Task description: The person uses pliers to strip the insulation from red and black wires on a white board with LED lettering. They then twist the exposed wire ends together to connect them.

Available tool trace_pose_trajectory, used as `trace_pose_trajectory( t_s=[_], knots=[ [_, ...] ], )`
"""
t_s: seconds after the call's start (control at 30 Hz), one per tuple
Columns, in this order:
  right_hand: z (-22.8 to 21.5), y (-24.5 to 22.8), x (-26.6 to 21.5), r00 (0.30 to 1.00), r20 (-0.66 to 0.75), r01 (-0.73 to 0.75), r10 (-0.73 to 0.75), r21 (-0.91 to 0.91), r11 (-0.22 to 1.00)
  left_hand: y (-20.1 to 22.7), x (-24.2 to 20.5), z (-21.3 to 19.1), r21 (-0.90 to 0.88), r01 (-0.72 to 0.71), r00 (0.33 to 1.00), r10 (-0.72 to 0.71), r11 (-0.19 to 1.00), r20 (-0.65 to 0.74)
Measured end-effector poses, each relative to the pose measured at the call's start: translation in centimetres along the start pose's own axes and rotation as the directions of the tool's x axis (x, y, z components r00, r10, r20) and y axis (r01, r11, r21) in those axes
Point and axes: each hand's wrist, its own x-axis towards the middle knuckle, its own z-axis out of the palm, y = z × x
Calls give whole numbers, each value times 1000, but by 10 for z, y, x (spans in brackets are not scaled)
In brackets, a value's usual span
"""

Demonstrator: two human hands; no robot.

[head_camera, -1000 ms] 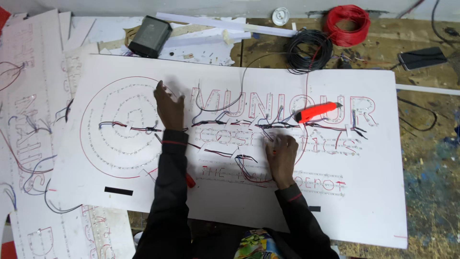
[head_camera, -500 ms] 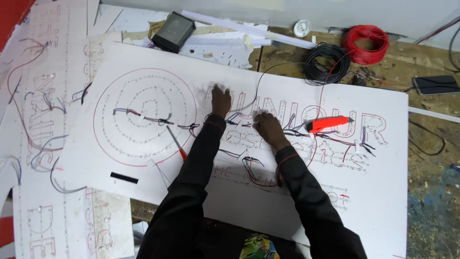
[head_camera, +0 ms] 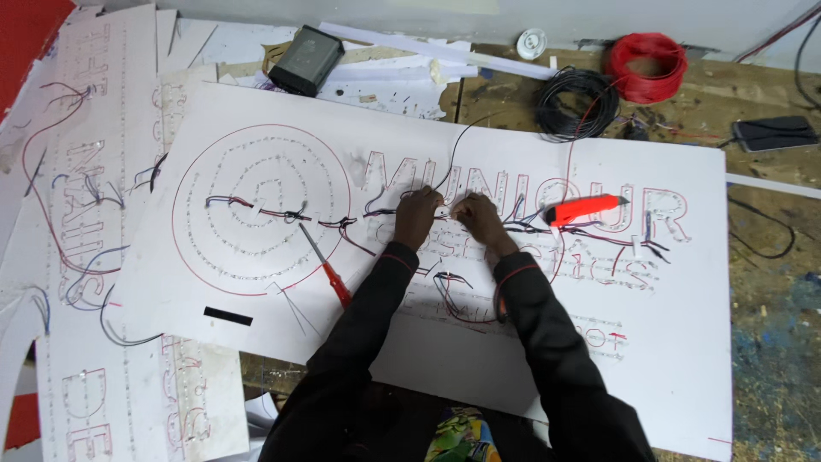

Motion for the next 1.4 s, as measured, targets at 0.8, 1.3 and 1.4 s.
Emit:
trace_pose_trajectory(
  t_s=[0.8, 1.3, 1.4],
  knots=[
    [12, -10, -22, 969, -241, -48, 59, 50, 998, -22, 9, 13, -241, -143, 966, 189, 960, 177],
    [36, -16, -19, 940, -249, -296, 232, -257, 920, -26, 11, 20, -199, -117, 960, 162, 973, 228],
    [41, -14, -10, 925, -234, -363, 299, -312, 878, -24, 11, 22, -169, -103, 962, 141, 980, 232]
  ],
)
